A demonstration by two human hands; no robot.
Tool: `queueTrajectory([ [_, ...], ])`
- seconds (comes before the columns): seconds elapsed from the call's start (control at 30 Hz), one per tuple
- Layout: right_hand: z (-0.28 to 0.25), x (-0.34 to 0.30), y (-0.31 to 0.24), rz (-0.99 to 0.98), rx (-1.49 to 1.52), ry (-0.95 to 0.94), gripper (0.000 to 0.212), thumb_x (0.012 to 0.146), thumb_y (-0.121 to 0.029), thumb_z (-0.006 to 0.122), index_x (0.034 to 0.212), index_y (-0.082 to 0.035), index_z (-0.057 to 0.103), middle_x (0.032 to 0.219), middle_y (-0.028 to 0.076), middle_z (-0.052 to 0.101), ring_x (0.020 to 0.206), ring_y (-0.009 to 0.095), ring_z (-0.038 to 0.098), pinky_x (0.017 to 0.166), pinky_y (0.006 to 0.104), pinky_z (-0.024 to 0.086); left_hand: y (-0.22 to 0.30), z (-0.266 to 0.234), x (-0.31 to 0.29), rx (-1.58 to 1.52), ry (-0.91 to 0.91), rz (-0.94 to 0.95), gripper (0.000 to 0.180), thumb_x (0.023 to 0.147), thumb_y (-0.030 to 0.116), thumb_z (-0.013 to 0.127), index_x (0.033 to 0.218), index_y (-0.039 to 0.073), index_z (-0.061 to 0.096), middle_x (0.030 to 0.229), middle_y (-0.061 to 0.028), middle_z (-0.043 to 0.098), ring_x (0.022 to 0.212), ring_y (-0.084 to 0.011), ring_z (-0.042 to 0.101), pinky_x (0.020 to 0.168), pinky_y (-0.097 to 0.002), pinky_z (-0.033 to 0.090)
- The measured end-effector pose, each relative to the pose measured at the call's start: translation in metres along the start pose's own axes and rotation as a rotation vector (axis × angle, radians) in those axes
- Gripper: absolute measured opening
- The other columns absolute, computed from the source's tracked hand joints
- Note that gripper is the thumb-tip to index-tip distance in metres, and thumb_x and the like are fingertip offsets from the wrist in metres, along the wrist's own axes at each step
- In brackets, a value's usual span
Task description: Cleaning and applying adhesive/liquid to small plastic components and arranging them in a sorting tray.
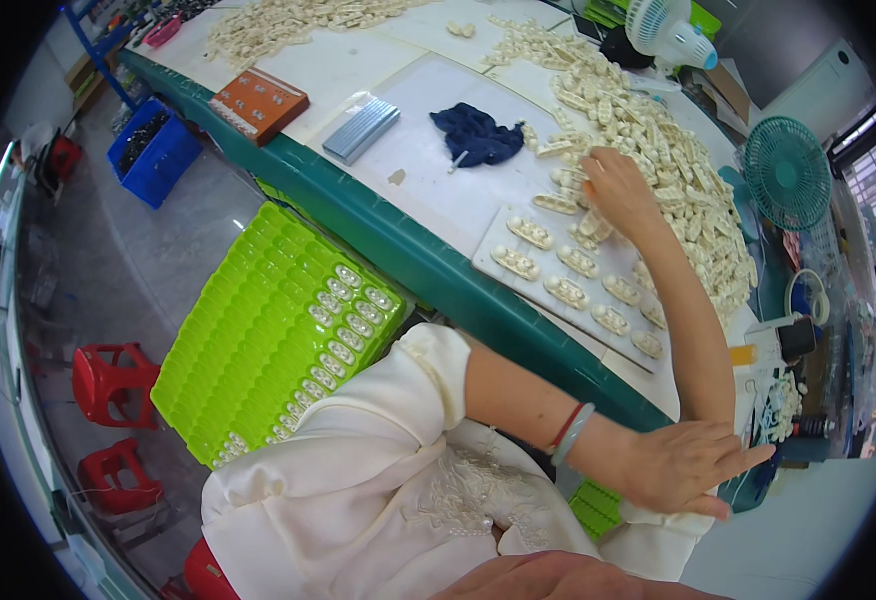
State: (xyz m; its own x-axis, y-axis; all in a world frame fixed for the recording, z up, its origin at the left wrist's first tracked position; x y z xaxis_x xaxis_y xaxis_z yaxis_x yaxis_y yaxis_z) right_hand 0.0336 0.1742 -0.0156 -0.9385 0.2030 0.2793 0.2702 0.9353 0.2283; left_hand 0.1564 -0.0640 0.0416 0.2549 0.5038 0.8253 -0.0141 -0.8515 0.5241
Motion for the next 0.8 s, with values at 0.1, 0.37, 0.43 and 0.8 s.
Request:
queueTrajectory([
  [0.1,0.013,0.049,-0.028,-0.064,0.13,-0.066,0.031,0.076,-0.008,0.065,0.106,-0.004,0.058,0.109,0.012,0.057,0.104,0.027,0.053,0.087,0.0371,0.043,0.019,-0.028,-0.012,0.06,-0.056,-0.087,0.086,0.077,0.034,0.067,0.137,-0.009,0.023,0.09,-0.0178,0.048,0.087,-0.0307,0.047,0.08,-0.0373,0.04],
  [0.37,0.031,0.119,-0.092,-0.303,0.351,-0.049,0.02,0.076,-0.008,0.067,0.095,-0.006,0.064,0.104,0.008,0.06,0.1,0.026,0.055,0.085,0.0371,0.045,0.016,-0.093,-0.019,0.565,0.24,-0.199,0.084,0.077,0.034,0.064,0.137,-0.011,0.026,0.091,-0.0147,0.046,0.077,-0.0285,0.046,0.074,-0.0354,0.042],
  [0.43,0.034,0.128,-0.104,-0.324,0.354,-0.132,0.02,0.076,-0.008,0.067,0.095,-0.005,0.064,0.103,0.008,0.06,0.1,0.026,0.055,0.085,0.0367,0.045,0.029,-0.089,-0.028,0.551,0.172,-0.175,0.085,0.077,0.035,0.064,0.136,-0.012,0.026,0.094,-0.0157,0.047,0.08,-0.0281,0.047,0.075,-0.0352,0.043],
  [0.8,0.021,0.18,-0.115,-0.144,0.601,-0.479,0.025,0.076,-0.011,0.068,0.099,-0.002,0.065,0.098,0.013,0.061,0.094,0.026,0.058,0.082,0.033,0.046,0.019,-0.115,-0.02,0.412,0.316,-0.199,0.085,0.079,0.037,0.064,0.137,-0.01,0.023,0.094,-0.0198,0.049,0.09,-0.0314,0.051,0.082,-0.0372,0.043],
])
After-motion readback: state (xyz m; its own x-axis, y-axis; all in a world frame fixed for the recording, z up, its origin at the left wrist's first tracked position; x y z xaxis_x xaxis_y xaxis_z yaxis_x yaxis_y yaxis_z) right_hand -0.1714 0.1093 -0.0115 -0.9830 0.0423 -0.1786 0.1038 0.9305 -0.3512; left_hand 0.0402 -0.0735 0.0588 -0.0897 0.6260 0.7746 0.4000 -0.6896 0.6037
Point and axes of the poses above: each hand's wrist, its own x-axis towards the middle knuckle, its own z-axis out of the palm, y = z × x, the point moved 2 cm from there along x, towards the middle knuckle
